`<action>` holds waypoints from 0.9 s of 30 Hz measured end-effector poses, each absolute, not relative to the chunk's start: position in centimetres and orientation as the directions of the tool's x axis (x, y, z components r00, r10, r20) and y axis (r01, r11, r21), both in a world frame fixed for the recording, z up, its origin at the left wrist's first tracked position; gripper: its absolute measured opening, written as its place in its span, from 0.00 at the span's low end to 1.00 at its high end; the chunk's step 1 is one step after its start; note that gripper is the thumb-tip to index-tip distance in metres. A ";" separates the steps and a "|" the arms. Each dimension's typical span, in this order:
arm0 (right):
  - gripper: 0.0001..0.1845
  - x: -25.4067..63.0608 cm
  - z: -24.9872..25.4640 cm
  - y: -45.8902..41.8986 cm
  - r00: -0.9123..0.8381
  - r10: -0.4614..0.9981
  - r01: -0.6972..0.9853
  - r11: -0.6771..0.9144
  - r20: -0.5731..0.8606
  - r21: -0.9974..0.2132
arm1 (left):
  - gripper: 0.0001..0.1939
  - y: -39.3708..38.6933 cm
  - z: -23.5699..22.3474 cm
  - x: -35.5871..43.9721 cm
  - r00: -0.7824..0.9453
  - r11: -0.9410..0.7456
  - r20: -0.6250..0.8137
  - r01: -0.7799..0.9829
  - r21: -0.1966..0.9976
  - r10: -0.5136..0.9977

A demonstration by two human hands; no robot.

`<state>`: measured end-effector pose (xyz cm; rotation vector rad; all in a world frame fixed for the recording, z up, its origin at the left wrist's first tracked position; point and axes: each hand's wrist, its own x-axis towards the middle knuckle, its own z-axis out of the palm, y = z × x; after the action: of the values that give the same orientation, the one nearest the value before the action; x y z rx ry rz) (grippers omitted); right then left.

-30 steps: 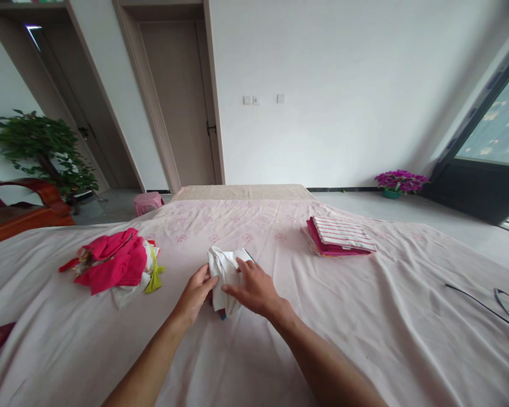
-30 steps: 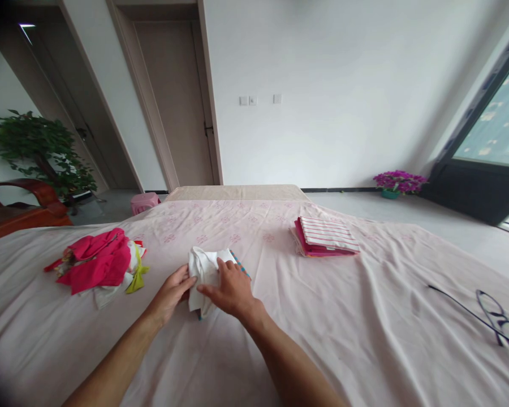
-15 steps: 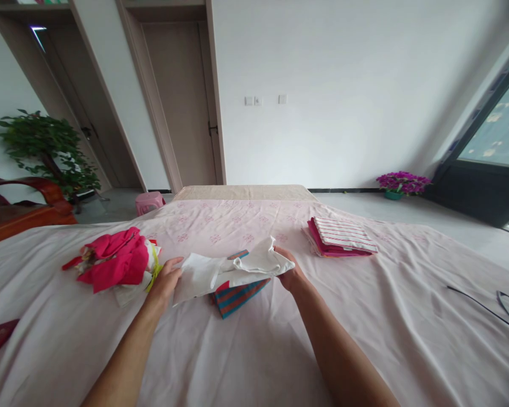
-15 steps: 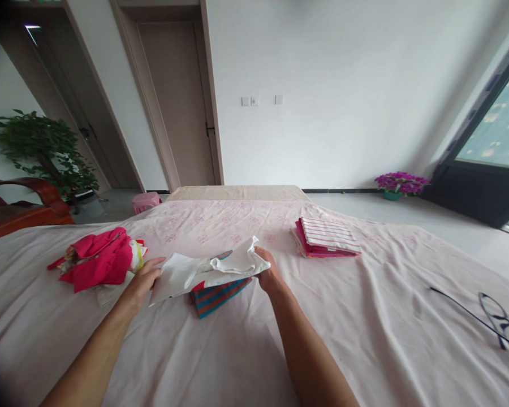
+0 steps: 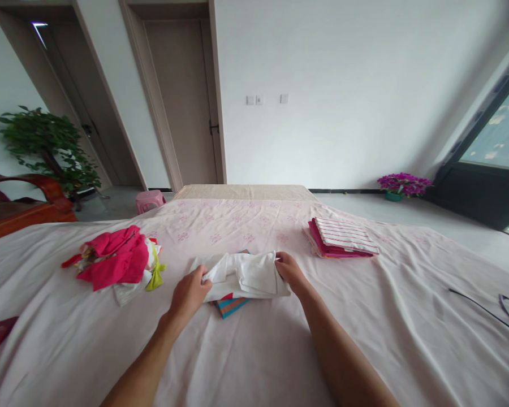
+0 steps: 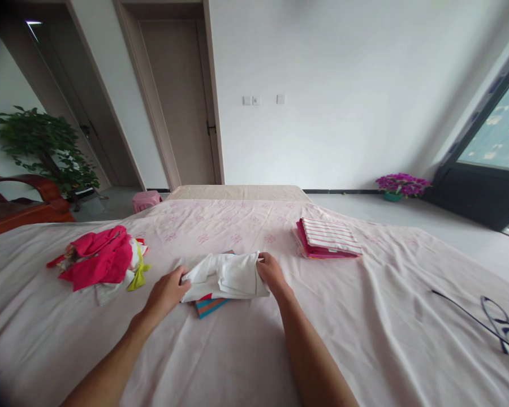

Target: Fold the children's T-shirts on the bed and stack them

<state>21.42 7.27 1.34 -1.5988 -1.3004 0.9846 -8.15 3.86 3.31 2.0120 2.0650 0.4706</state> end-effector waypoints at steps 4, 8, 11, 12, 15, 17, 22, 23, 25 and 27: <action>0.21 20.6 2.2 6.7 0.237 0.925 0.649 0.077 0.297 -0.757 | 0.14 6.1 4.2 -14.8 -0.320 0.181 0.175 0.823 0.539 0.931; 0.13 17.8 4.5 4.9 -0.052 0.904 0.790 0.297 0.424 -0.536 | 0.19 6.3 4.3 -20.3 -0.500 0.299 0.270 0.785 0.542 0.823; 0.25 15.7 5.2 3.7 -0.276 0.891 0.805 0.419 0.360 -0.421 | 0.19 6.0 4.0 -21.3 -0.499 0.274 0.379 0.816 0.510 0.779; 0.26 15.2 5.1 3.5 -0.320 0.888 0.810 0.437 0.331 -0.391 | 0.18 5.9 4.0 -21.0 -0.471 0.231 0.383 0.818 0.527 0.795; 0.13 14.6 4.5 3.6 -0.304 0.912 0.843 0.392 0.274 -0.368 | 0.14 5.7 4.2 -18.7 -0.274 0.037 0.216 0.694 0.719 0.937; 0.09 14.8 4.4 4.1 -0.187 0.947 0.829 0.296 0.263 -0.474 | 0.12 5.3 4.5 -16.3 -0.040 -0.031 0.064 0.553 0.833 0.997; 0.13 15.8 6.1 4.5 0.082 0.970 0.360 0.184 0.228 -0.914 | 0.17 3.6 4.2 -9.5 0.375 -0.202 -0.003 0.505 0.840 0.927; 0.14 15.8 6.6 4.3 0.090 0.974 0.221 0.183 0.207 -0.958 | 0.18 3.5 4.0 -8.6 0.389 -0.284 0.072 0.520 0.805 0.918; 0.16 15.7 7.6 3.9 0.074 0.987 -0.037 0.145 0.142 -0.989 | 0.22 3.6 3.6 -7.5 0.371 -0.435 0.253 0.576 0.692 0.893; 0.17 15.5 8.3 3.5 0.038 0.997 -0.247 0.068 0.060 -0.967 | 0.25 3.9 3.3 -7.2 0.357 -0.507 0.363 0.667 0.547 0.861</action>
<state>15.48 3.54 8.30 -0.9918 -1.0323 1.2484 -7.24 3.92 3.34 2.3187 1.3529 0.9009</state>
